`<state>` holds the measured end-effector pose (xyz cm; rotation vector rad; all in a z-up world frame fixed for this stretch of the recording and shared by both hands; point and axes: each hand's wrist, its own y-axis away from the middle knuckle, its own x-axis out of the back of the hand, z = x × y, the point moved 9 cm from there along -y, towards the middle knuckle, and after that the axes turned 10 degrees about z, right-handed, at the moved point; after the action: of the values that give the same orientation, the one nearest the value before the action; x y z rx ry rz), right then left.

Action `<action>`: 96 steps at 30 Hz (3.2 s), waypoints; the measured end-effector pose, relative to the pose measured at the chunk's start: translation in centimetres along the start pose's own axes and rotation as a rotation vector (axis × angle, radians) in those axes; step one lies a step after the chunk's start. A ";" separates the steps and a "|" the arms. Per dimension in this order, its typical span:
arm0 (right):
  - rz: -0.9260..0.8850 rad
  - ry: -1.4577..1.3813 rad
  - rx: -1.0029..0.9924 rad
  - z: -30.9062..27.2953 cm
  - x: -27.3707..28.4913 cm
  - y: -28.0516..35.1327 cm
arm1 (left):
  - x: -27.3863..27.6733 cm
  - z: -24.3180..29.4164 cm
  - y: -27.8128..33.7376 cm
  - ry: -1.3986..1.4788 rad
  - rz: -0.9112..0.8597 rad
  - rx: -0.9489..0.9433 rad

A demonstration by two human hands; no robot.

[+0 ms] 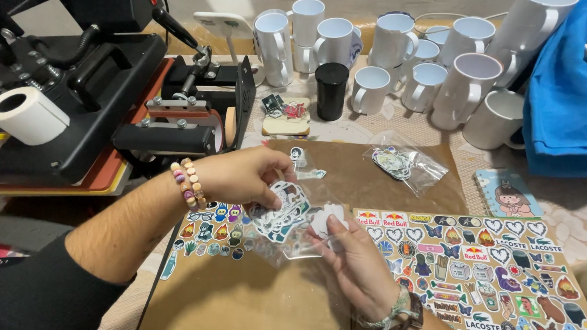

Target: Cutting and organizing stickers into a binder at a workstation.

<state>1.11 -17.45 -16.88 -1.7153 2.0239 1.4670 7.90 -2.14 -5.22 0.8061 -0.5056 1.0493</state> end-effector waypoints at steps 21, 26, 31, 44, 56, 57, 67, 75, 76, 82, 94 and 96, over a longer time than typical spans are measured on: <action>-0.686 1.292 1.270 -7.6 0.9 10.7 | -3.7 -0.9 11.0 0.398 0.934 -0.935; -0.674 1.290 1.308 -7.5 0.4 10.8 | -4.2 0.6 13.3 0.303 1.009 -1.014; -0.743 1.247 1.292 -7.4 -1.1 11.9 | -4.9 1.7 14.1 0.247 0.955 -1.069; 0.299 0.689 0.728 -20.4 8.0 6.8 | -6.2 -0.7 -5.7 0.877 0.523 -0.213; 0.363 0.399 0.411 -19.5 11.9 2.6 | -13.4 -1.1 -28.6 0.953 0.373 0.172; 0.293 0.385 0.365 -18.5 11.5 1.7 | -12.9 -1.6 -28.6 0.713 0.444 0.084; 0.158 0.463 -0.039 -7.2 5.3 3.0 | -8.2 -1.1 -4.0 0.127 0.552 -0.487; -0.834 1.650 1.057 3.7 1.4 5.5 | -8.4 -8.5 4.7 0.409 0.649 -0.300; -0.918 1.728 1.248 5.2 1.0 6.1 | -8.5 -10.0 4.9 0.495 0.667 -0.221; -0.794 1.637 0.903 1.0 0.1 6.7 | -8.5 -8.6 6.0 0.368 0.663 -0.351; 0.860 1.924 1.431 -25.3 25.1 10.1 | -10.2 -11.8 4.6 0.349 0.675 -0.271; 0.943 1.880 1.159 -26.8 25.7 10.3 | -10.4 -12.4 3.9 0.350 0.674 -0.289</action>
<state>-3.68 -55.40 -12.67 -1.2334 3.0188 -2.2135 -0.16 2.79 -18.96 0.1719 -0.6252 1.6521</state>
